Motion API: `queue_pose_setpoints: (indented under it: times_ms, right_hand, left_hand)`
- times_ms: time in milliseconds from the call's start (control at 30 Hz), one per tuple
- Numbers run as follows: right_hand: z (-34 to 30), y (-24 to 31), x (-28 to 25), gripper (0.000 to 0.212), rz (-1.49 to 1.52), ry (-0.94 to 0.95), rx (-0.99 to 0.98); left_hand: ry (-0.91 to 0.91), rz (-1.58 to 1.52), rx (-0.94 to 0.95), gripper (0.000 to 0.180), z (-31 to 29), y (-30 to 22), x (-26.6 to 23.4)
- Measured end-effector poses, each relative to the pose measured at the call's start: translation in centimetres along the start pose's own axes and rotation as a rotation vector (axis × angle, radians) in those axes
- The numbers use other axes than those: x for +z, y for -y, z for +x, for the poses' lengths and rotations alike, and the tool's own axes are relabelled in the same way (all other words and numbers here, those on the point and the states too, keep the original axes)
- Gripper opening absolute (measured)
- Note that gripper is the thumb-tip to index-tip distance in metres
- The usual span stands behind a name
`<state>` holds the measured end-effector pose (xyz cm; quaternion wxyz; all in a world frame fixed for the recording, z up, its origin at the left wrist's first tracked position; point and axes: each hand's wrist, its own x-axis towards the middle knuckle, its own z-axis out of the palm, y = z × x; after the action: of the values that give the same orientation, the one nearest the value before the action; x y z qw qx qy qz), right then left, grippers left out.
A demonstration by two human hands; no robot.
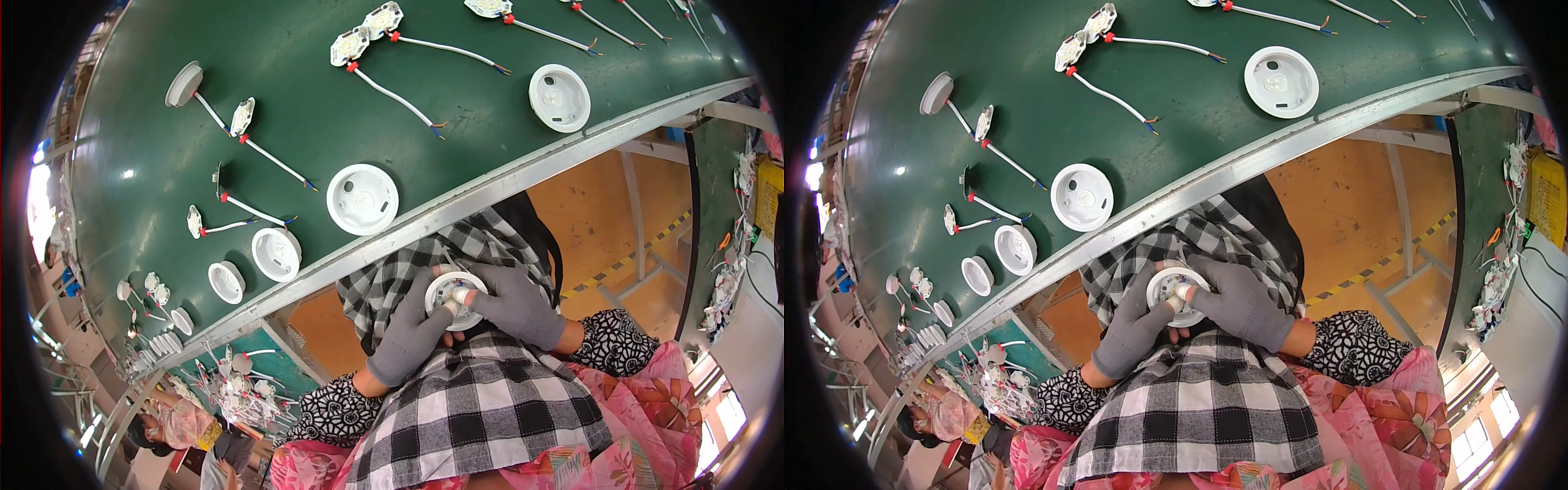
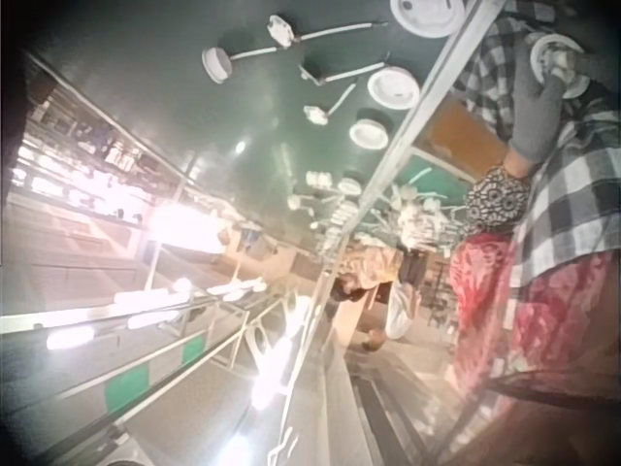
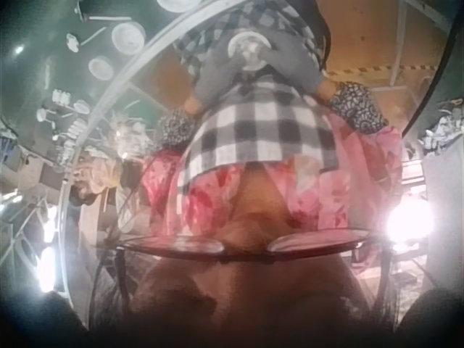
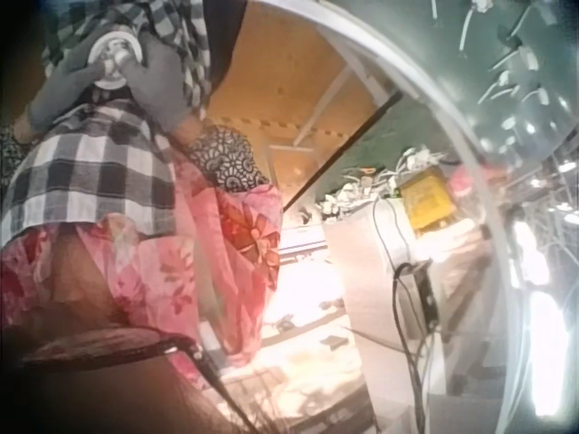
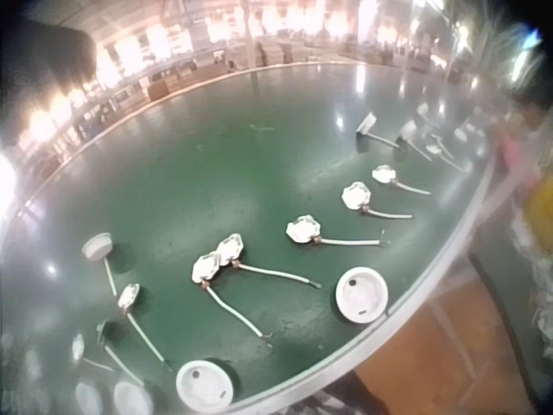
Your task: The person assembles LED circuit boards into plastic housings by hand, integrating wiring into the components.
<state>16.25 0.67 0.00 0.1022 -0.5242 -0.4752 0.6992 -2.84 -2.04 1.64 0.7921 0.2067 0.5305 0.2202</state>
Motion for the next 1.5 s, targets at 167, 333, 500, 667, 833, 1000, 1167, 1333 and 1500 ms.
queue_pose_setpoints:
  times_ms: [167, 333, 500, 667, 833, 1000, 1167, 1333, 1500]
  right_hand:
    - [0.0, 0.7, 0.4, 0.038, -0.008, -0.045, -0.006]
    - [2.2, -0.4, -0.9, 0.032, -0.072, -0.008, 0.086]
    - [1.3, 0.4, -1.4, 0.032, 0.076, 0.011, -0.175]
    - [0.1, 0.4, -1.9, 0.027, 0.038, 0.071, -0.044]
    - [0.1, 0.6, -2.7, 0.024, -0.226, 0.112, -0.132]
    - [0.8, 0.2, -2.9, 0.027, -0.258, 0.413, -0.248]
    - [-0.2, 0.6, -2.7, 0.034, -0.229, 0.251, -0.164]
    - [-3.4, 0.9, -2.8, 0.029, -0.441, 0.047, -0.202]
    - [-5.2, 1.3, -1.7, 0.021, -0.502, -0.011, -0.265]
  left_hand:
    - [-0.047, 0.075, -0.032, 0.051, -0.3, 0.2, 0.5]
    - [-0.052, -0.117, 0.073, 0.052, 1.8, 1.8, 0.8]
    - [-0.234, -0.316, 0.230, 0.041, 1.2, 0.6, 1.0]
    - [-0.197, -0.176, 0.179, 0.043, 0.0, 0.8, 0.4]
    - [-0.229, 0.470, 0.309, 0.042, -0.5, 1.5, -0.7]
    - [0.179, 0.700, 0.477, 0.040, 0.6, 0.3, -2.2]
    - [0.166, 0.562, 0.112, 0.033, 0.3, 0.8, -1.8]
    - [-0.005, 0.644, 0.279, 0.030, -0.5, 2.0, -1.1]
    - [-0.252, 0.454, 0.204, 0.024, -0.4, 2.0, -0.3]
